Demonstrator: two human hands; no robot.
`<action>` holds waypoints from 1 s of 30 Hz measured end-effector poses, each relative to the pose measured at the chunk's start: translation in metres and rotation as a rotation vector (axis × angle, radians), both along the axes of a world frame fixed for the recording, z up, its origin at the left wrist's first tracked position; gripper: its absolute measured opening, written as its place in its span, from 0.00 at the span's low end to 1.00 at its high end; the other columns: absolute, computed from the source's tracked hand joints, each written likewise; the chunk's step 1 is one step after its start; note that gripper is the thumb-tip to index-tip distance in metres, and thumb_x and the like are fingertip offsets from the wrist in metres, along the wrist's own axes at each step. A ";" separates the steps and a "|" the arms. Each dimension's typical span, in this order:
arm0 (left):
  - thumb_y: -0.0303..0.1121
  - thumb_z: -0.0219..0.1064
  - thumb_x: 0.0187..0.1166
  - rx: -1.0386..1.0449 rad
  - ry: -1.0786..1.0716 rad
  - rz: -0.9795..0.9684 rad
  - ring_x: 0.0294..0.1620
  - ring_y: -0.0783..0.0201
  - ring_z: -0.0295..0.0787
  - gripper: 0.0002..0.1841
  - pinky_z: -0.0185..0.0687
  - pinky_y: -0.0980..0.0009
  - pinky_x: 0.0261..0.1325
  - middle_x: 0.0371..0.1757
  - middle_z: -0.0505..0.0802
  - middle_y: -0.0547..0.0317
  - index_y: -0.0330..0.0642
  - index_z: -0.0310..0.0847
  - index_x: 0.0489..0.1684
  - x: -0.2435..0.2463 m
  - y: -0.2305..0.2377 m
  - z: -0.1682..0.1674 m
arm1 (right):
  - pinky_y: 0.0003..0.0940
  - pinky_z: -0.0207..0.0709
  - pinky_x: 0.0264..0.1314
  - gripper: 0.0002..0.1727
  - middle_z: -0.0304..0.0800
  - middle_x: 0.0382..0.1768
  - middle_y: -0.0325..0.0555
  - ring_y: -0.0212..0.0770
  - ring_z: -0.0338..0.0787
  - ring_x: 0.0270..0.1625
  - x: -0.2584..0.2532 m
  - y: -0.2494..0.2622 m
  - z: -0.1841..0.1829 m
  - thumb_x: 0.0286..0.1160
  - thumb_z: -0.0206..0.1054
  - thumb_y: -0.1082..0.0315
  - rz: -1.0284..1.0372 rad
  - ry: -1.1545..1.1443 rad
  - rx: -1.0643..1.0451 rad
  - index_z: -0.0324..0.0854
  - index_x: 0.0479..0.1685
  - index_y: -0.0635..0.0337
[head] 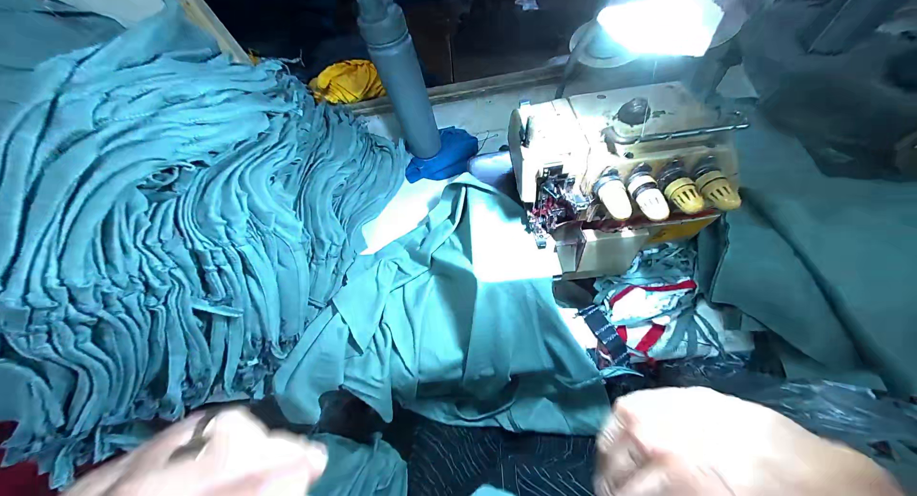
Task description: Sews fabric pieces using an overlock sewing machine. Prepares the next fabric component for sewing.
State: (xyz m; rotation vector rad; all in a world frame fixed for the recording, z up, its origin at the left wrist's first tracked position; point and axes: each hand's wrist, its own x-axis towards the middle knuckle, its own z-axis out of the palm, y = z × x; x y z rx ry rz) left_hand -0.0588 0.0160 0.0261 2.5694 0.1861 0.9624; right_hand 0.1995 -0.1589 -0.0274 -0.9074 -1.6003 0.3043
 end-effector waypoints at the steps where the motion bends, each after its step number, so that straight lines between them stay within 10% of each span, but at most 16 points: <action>1: 0.45 0.48 0.94 0.093 -0.048 0.076 0.36 0.69 0.85 0.24 0.78 0.76 0.44 0.30 0.88 0.54 0.38 0.82 0.34 0.015 0.013 -0.010 | 0.28 0.83 0.43 0.11 0.89 0.30 0.49 0.36 0.89 0.36 -0.002 0.011 -0.013 0.85 0.61 0.66 -0.106 0.097 -0.029 0.86 0.40 0.63; 3: 0.41 0.54 0.93 0.228 -0.084 0.296 0.41 0.77 0.87 0.15 0.82 0.78 0.47 0.39 0.91 0.64 0.43 0.86 0.46 0.065 0.044 -0.035 | 0.13 0.81 0.36 0.07 0.87 0.27 0.31 0.17 0.85 0.32 -0.001 0.042 -0.051 0.79 0.64 0.69 -0.366 0.298 -0.180 0.86 0.35 0.55; 4: 0.33 0.62 0.86 0.230 -0.042 0.360 0.36 0.64 0.89 0.12 0.83 0.67 0.40 0.38 0.93 0.52 0.35 0.90 0.48 0.094 0.057 -0.045 | 0.13 0.76 0.27 0.08 0.85 0.21 0.27 0.16 0.81 0.24 0.001 0.059 -0.069 0.74 0.65 0.71 -0.491 0.397 -0.316 0.87 0.28 0.52; 7: 0.31 0.68 0.78 0.039 0.272 0.300 0.62 0.48 0.91 0.20 0.85 0.47 0.66 0.67 0.90 0.43 0.36 0.85 0.68 0.140 0.078 -0.076 | 0.21 0.68 0.22 0.15 0.77 0.13 0.28 0.22 0.75 0.17 0.012 0.081 -0.110 0.78 0.68 0.67 -0.562 0.549 -0.639 0.84 0.19 0.52; 10: 0.37 0.62 0.80 0.035 0.278 0.137 0.74 0.54 0.85 0.20 0.77 0.51 0.76 0.73 0.89 0.52 0.44 0.90 0.65 0.155 0.076 -0.108 | 0.16 0.64 0.22 0.15 0.72 0.12 0.23 0.17 0.70 0.16 0.012 0.078 -0.124 0.76 0.65 0.66 -0.540 0.534 -0.626 0.81 0.17 0.50; 17: 0.46 0.68 0.75 0.088 0.236 0.117 0.52 0.53 0.88 0.21 0.76 0.51 0.60 0.47 0.95 0.56 0.48 0.93 0.61 0.187 0.067 -0.120 | 0.14 0.81 0.31 0.08 0.89 0.25 0.28 0.16 0.85 0.26 0.005 0.070 -0.134 0.76 0.65 0.69 -0.571 0.503 -0.441 0.88 0.39 0.63; 21: 0.35 0.72 0.74 -0.124 0.182 -0.042 0.51 0.68 0.85 0.05 0.74 0.65 0.59 0.41 0.93 0.69 0.51 0.94 0.36 0.191 0.077 -0.114 | 0.15 0.81 0.38 0.08 0.92 0.28 0.34 0.19 0.86 0.32 0.001 0.070 -0.150 0.76 0.68 0.69 -0.662 0.408 -0.259 0.91 0.34 0.62; 25: 0.27 0.72 0.75 -0.345 0.173 -0.175 0.43 0.80 0.90 0.03 0.85 0.85 0.49 0.38 0.95 0.68 0.43 0.93 0.37 0.194 0.080 -0.106 | 0.14 0.74 0.52 0.06 0.83 0.36 0.33 0.23 0.81 0.46 0.005 0.072 -0.154 0.74 0.74 0.60 -0.762 0.311 -0.185 0.91 0.32 0.48; 30: 0.30 0.75 0.73 -0.246 0.248 -0.084 0.32 0.78 0.86 0.03 0.79 0.81 0.35 0.30 0.92 0.68 0.46 0.93 0.30 0.207 0.080 -0.105 | 0.14 0.80 0.56 0.06 0.89 0.43 0.37 0.23 0.86 0.51 0.003 0.074 -0.161 0.69 0.76 0.64 -0.736 0.459 -0.220 0.91 0.27 0.54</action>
